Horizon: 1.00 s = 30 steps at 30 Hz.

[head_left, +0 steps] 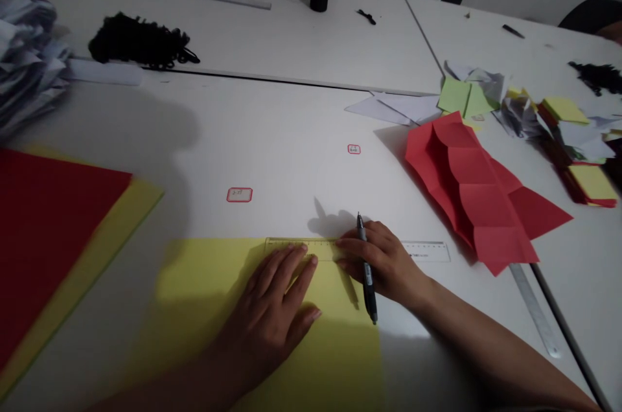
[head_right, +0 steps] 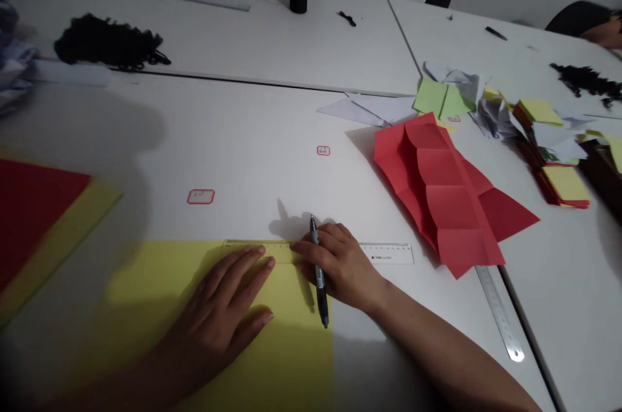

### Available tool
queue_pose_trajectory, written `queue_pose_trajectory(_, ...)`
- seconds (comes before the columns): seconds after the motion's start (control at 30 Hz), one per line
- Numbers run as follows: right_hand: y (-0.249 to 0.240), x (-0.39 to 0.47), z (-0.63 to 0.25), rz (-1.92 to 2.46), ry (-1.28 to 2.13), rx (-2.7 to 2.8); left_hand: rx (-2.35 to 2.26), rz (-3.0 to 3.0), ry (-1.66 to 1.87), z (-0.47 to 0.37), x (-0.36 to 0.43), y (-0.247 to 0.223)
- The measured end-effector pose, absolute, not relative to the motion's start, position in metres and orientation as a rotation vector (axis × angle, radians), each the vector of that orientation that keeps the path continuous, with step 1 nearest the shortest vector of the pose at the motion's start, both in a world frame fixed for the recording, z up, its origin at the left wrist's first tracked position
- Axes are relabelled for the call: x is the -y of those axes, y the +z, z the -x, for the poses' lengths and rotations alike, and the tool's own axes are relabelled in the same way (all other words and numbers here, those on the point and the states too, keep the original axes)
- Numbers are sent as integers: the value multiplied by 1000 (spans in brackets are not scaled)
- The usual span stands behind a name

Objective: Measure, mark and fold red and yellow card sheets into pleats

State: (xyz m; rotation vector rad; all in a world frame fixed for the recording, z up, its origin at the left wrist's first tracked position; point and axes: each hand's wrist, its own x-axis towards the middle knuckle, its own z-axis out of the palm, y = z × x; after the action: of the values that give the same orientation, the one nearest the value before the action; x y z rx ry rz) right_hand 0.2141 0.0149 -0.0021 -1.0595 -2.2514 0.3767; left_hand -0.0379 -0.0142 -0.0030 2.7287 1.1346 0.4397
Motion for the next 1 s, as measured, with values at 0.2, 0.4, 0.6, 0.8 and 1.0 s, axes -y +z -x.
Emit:
queue_pose_trajectory(0.2, -1, -15, -214, 1054, 417, 2239, -1140, -2726, 434, 39, 16, -5)
queue_pose_trajectory(0.4, -3, -15, -214, 1056, 420, 2234, -1140, -2722, 435, 39, 16, -3)
queue_pose_trajectory(0.6, -4, -13, -214, 1060, 427, 2223, -1146, -2728, 458, 39, 16, -5)
queue_pose_trajectory(0.8, -3, -14, -214, 1058, 431, 2226, -1136, -2712, 406, 40, 16, -2)
queue_pose_trajectory(1.0, -3, -14, -215, 1056, 429, 2225, -1148, -2710, 405, 39, 16, -2)
